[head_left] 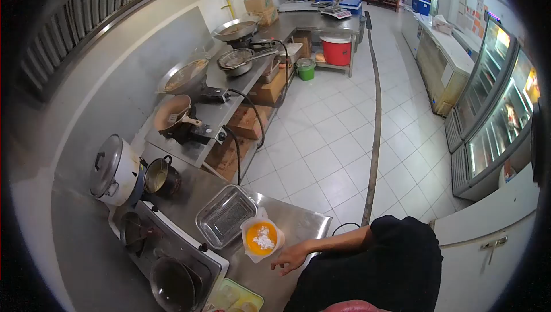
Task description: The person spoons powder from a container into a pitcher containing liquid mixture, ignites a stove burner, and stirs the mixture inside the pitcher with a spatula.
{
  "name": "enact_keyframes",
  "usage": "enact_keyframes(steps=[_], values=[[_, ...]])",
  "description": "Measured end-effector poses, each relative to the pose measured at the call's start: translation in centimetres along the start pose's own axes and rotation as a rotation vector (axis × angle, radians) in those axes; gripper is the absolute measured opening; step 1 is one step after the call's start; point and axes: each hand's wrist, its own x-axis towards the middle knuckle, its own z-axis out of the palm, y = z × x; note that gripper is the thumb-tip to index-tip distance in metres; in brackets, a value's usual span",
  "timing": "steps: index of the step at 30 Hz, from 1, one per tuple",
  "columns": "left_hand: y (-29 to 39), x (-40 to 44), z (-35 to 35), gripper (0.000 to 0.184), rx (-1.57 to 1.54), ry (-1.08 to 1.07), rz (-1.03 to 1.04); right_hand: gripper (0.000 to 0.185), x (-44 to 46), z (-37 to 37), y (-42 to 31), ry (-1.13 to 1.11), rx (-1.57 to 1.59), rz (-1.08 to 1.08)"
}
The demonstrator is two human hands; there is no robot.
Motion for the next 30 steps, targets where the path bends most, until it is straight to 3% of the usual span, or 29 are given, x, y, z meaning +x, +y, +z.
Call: enact_keyframes(steps=[8,14,17,21,23,26,30], values=[[0.9,-3.6,-6.4,0.1,-0.1,-0.008,0.038,0.051,-0.4,0.6,-0.7,-0.023,0.019,0.027],[1.6,-6.9,-11.3,0.098,-0.15,-0.125,0.123,0.05,1.4,1.9,-4.1,-0.022,0.262,-0.132],[2.2,-8.3,-11.5,0.097,-0.154,-0.257,0.206,0.051,1.7,3.1,-6.0,0.05,0.566,-0.01],[6.0,-10.2,-6.5,0.096,-0.077,-0.445,0.269,0.054,2.8,5.5,-2.5,0.142,0.571,0.091],[8.2,-10.7,-2.9,0.108,0.009,-0.452,0.198,0.055,3.8,8.0,2.6,0.235,0.552,0.096],[7.4,-10.1,3.3,0.107,0.093,-0.557,0.267,0.055,4.2,8.7,7.4,0.225,0.006,0.249],[7.4,-10.3,7.1,0.11,0.188,-0.612,0.283,0.051,4.6,10.0,12.6,0.246,0.137,0.335]])
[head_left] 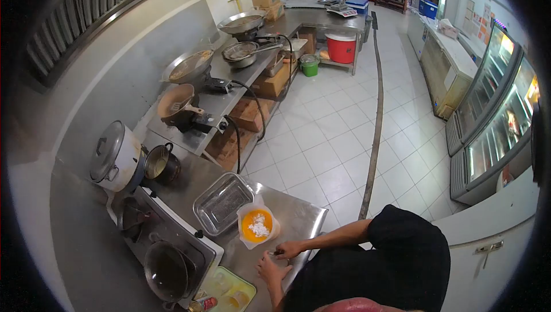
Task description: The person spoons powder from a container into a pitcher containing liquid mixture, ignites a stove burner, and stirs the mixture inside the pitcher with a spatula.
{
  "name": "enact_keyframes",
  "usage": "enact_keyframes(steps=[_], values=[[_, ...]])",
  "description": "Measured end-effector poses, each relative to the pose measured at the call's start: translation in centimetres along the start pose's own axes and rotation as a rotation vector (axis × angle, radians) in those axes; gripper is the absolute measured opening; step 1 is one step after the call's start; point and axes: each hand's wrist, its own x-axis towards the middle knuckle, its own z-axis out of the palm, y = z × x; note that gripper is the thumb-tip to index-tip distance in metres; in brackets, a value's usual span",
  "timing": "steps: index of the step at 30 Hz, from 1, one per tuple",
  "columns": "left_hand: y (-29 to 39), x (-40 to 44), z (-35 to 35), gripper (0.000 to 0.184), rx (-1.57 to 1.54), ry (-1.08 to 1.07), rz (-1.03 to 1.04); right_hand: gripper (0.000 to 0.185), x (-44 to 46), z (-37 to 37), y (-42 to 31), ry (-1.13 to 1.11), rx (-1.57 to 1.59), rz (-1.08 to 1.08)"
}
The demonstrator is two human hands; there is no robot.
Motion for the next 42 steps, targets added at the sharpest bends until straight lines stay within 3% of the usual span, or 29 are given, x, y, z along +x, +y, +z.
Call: enact_keyframes(steps=[2,5,7,8,9,10,11,12,13,14,15,17,19,21,23,27,29,31,34,40,42], values=[[0.0,0.0,0.4,0.112,0.075,0.006,0.042,0.05,-0.3,-0.2,0.2,-0.025,0.07,0.13],[-0.3,-1.4,-1.3,0.108,-0.195,0.168,0.206,0.045,-1.9,-0.3,-0.5,0.175,0.22,0.02],[-4.4,0.5,3.0,0.102,-0.374,0.313,0.078,0.04,-1.6,0.4,0.3,0.318,0.188,-0.213],[-6.3,-0.1,4.5,0.099,-0.459,0.392,-0.018,0.04,-1.2,0.7,0.9,0.326,0.188,-0.211],[-8.1,-0.2,6.3,0.094,-0.607,0.28,-0.047,0.041,-0.8,1.2,1.6,0.335,0.189,-0.21],[-7.9,-0.7,5.9,0.09,-0.767,0.18,-0.082,0.042,-0.1,1.8,2.9,0.285,0.124,-0.064],[-6.8,-1.9,4.3,0.089,-0.814,0.229,0.011,0.039,-0.9,0.5,0.9,0.239,0.019,-0.021],[-6.1,-3.3,4.3,0.096,-0.573,0.411,0.1,0.037,-1.0,0.5,0.3,0.221,0.075,0.027],[-5.4,-4.4,2.1,0.107,-0.508,0.38,0.193,0.036,-1.6,0.3,-0.7,0.231,0.21,-0.056],[-5.7,-4.4,2.0,0.117,-0.469,0.421,0.325,0.037,-1.8,-0.1,-1.7,0.155,0.086,0.001],[-4.4,-5.5,0.1,0.122,-0.427,0.331,0.249,0.032,-2.5,-0.8,-3.8,0.116,0.133,-0.078],[-4.8,-4.8,2.7,0.123,-0.476,0.402,0.165,0.025,-2.2,0.4,-4.8,0.123,0.2,-0.185],[-5.2,-4.1,2.3,0.121,-0.549,0.453,0.157,0.019,-2.2,-0.8,-9.4,-0.015,0.191,-0.003],[-6.2,-4.1,2.0,0.113,-0.658,0.464,0.129,0.02,-1.4,-0.7,-8.5,-0.111,0.45,-0.205],[-7.6,-3.9,2.6,0.104,-0.911,0.482,0.104,0.021,-1.8,-2.8,-11.3,-0.081,0.432,-0.172],[-7.9,-5.7,0.3,0.08,-1.392,0.34,-0.087,0.021,-2.6,-5.3,-11.3,0.12,-0.044,-0.165],[-11.3,-4.7,4.6,0.058,-1.419,0.151,-0.132,0.019,-2.9,-5.5,-10.5,0.08,-0.18,-0.214],[-11.7,-5.3,6.3,0.047,-1.66,0.148,-0.203,0.019,-2.8,-4.7,-9.5,0.064,-0.323,-0.291],[-13.8,-5.2,10.2,0.043,-1.789,0.049,-0.23,0.019,-2.3,-3.0,-8.4,0.021,-0.498,-0.364],[-12.4,-5.6,5.1,0.048,-1.72,-0.08,-0.373,0.021,-0.9,-1.1,-7.6,0.048,-0.857,-0.47],[-11.4,-5.3,5.4,0.052,-1.545,0.144,-0.422,0.02,0.6,-0.1,-5.2,0.073,-0.969,-0.448]])
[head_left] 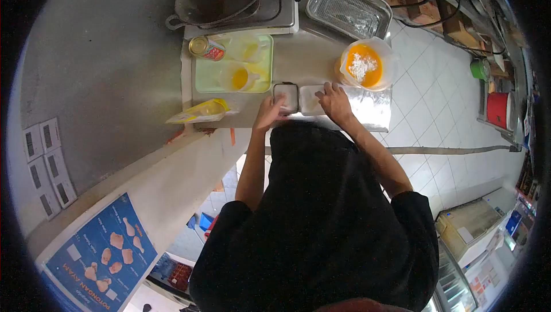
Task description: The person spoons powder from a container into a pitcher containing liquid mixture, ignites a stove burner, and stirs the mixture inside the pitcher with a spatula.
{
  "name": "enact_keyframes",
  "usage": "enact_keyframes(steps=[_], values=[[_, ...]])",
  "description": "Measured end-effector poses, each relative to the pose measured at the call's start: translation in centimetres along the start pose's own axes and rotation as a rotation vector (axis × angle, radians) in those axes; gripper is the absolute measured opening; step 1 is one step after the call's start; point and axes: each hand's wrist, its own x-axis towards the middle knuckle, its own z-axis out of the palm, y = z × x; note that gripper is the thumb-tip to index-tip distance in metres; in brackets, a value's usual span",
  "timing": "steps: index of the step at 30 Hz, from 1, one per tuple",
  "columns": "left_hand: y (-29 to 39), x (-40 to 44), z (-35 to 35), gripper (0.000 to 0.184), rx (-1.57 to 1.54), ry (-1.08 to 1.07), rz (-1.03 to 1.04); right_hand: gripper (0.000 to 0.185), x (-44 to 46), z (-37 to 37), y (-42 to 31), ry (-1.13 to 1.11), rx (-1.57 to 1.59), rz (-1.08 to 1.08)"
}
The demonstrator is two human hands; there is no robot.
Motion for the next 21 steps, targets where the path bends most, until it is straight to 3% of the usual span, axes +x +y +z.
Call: enact_keyframes(steps=[4,7,10,13,16,21], values=[[-6.0,4.6,-1.5,0.072,0.488,0.252,0.443,0.02,0.6,-0.5,0.5,0.004,-0.097,-0.105],[-2.7,1.2,0.1,0.083,1.031,0.44,0.54,0.02,0.7,1.5,1.4,0.012,-0.153,-0.148],[-0.3,-1.2,1.0,0.09,1.097,0.402,0.341,0.02,0.7,0.4,1.1,0.059,-0.146,-0.19],[-1.3,-0.5,0.3,0.09,1.089,0.373,0.337,0.022,0.9,-0.3,0.6,0.021,-0.168,-0.213],[1.4,-2.7,1.8,0.094,1.221,0.447,0.206,0.023,0.8,-2.2,-0.1,-0.021,-0.187,-0.272],[3.1,-2.8,3.1,0.111,1.199,0.162,0.604,0.025,0.2,-3.7,0.0,0.04,-0.11,-0.252]])
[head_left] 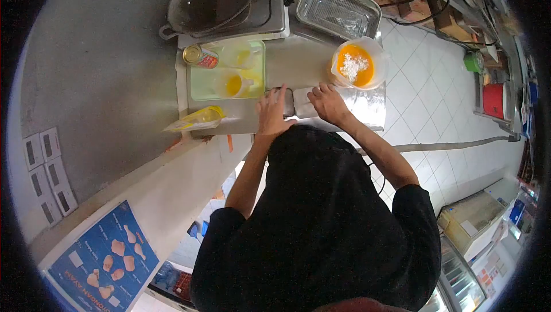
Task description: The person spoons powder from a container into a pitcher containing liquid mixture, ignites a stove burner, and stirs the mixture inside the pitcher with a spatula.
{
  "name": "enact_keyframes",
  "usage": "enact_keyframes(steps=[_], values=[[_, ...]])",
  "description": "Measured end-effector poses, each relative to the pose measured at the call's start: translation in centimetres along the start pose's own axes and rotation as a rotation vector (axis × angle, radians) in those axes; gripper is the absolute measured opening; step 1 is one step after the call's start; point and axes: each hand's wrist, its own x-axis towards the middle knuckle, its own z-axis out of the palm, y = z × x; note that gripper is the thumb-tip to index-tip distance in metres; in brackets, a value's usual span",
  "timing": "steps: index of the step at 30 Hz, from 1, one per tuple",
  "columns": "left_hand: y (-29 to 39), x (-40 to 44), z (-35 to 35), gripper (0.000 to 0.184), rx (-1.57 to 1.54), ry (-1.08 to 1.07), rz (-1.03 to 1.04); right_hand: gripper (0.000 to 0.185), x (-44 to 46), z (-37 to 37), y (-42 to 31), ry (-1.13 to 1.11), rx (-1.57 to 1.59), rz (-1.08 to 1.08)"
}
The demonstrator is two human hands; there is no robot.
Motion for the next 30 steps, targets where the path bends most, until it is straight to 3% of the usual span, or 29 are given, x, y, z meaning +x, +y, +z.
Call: enact_keyframes(steps=[5,8,11,17,20,26,30], values=[[2.0,2.2,1.0,0.116,-0.034,-0.015,0.173,0.022,-0.9,-0.3,0.8,0.056,0.301,0.184],[1.1,3.5,3.3,0.108,-0.028,0.029,0.233,0.022,-1.8,0.6,1.0,0.049,0.33,0.303],[0.8,3.8,4.3,0.099,-0.1,0.097,0.273,0.028,-2.6,1.0,0.7,-0.107,0.217,0.333],[2.0,4.2,2.5,0.092,-0.24,0.105,0.313,0.026,-3.4,-0.4,1.0,0.098,0.242,0.255],[2.9,3.5,0.5,0.091,-0.253,0.121,0.304,0.025,-2.7,-3.8,0.6,-0.013,0.198,0.297],[4.7,2.4,-3.2,0.093,-0.226,0.182,0.281,0.023,-1.9,-7.3,-0.4,0.178,0.296,0.274],[5.2,1.7,-4.7,0.094,-0.194,0.206,0.234,0.02,-1.5,-8.6,-1.2,0.169,0.238,0.255]])
